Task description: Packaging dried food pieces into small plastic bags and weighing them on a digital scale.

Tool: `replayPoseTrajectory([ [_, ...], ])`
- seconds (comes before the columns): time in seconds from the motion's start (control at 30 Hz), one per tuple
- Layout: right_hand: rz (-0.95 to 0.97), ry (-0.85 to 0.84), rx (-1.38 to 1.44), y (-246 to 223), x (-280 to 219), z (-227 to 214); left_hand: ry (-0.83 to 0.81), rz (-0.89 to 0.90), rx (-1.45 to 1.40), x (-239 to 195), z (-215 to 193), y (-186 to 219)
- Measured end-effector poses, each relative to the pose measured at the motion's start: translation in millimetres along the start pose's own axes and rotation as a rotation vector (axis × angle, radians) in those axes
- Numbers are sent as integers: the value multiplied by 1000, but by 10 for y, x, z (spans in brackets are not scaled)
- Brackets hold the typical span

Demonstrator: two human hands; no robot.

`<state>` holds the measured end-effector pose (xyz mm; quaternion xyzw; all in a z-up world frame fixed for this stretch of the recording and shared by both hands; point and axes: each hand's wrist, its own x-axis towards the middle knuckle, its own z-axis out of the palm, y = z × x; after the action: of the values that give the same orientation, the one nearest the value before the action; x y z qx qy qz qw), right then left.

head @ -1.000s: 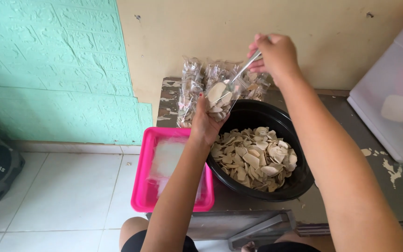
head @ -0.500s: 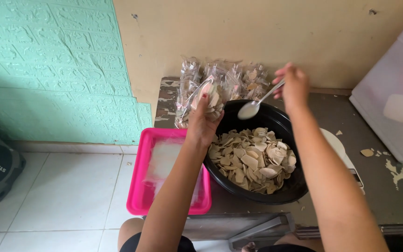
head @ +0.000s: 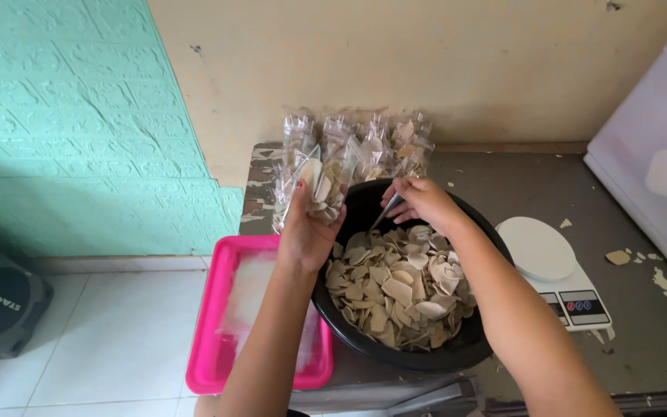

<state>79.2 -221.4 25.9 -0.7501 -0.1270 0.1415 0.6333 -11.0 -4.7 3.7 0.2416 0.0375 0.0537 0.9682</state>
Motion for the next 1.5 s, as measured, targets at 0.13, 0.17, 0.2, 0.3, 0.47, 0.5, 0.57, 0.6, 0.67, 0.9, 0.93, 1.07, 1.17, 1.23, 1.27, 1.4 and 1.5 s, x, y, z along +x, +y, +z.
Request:
replayPoseTrajectory([
  [0.13, 45, 23, -21, 91, 61, -65, 13, -4, -11, -22, -28, -15],
  [0.17, 61, 42, -19, 113, 61, -73, 5, 2, -6, -28, -41, -26],
  [0.2, 66, 64, -16, 101, 89, -87, -13, 11, 2, -2, -25, -11],
  [0.3, 89, 70, 9, 171, 113, -39, -10, 14, 15, -19, -36, -16],
  [0.47, 80, 64, 85, 205, 117, 13, -49, 27, 25, 7, -73, -37],
  [0.5, 75, 49, 101, 228, 107, 36, -47, 27, 20, -5, -80, -36],
  [0.57, 88, 53, 106, 219, 77, 66, -53, 28, 22, 14, -111, -47],
  [0.6, 100, 55, 113, 212, 63, 90, -59, 31, 25, 17, -129, -45],
  [0.67, 105, 64, 122, 280, 109, 71, -56, 29, 28, -6, -110, -36],
  [0.9, 168, 78, 140, 307, 104, 131, -47, 17, 27, -38, -49, -27],
  [0.93, 168, 77, 140, 333, 133, 117, -47, 17, 27, -32, -55, -24],
  [1.07, 180, 99, 164, 391, 202, 65, -51, 18, 43, -25, -60, -29],
  [1.17, 183, 96, 159, 406, 232, 16, -52, 17, 51, -13, -68, -27],
  [1.23, 182, 88, 146, 404, 212, 25, -50, 20, 51, -35, -61, -27],
  [1.27, 181, 87, 143, 388, 184, 45, -52, 20, 48, -49, -34, -24],
  [1.4, 175, 75, 166, 342, 150, 74, -55, 23, 40, -57, -15, -15],
  [1.5, 162, 84, 161, 400, 197, 9, -56, 31, 43, -60, -20, -30],
])
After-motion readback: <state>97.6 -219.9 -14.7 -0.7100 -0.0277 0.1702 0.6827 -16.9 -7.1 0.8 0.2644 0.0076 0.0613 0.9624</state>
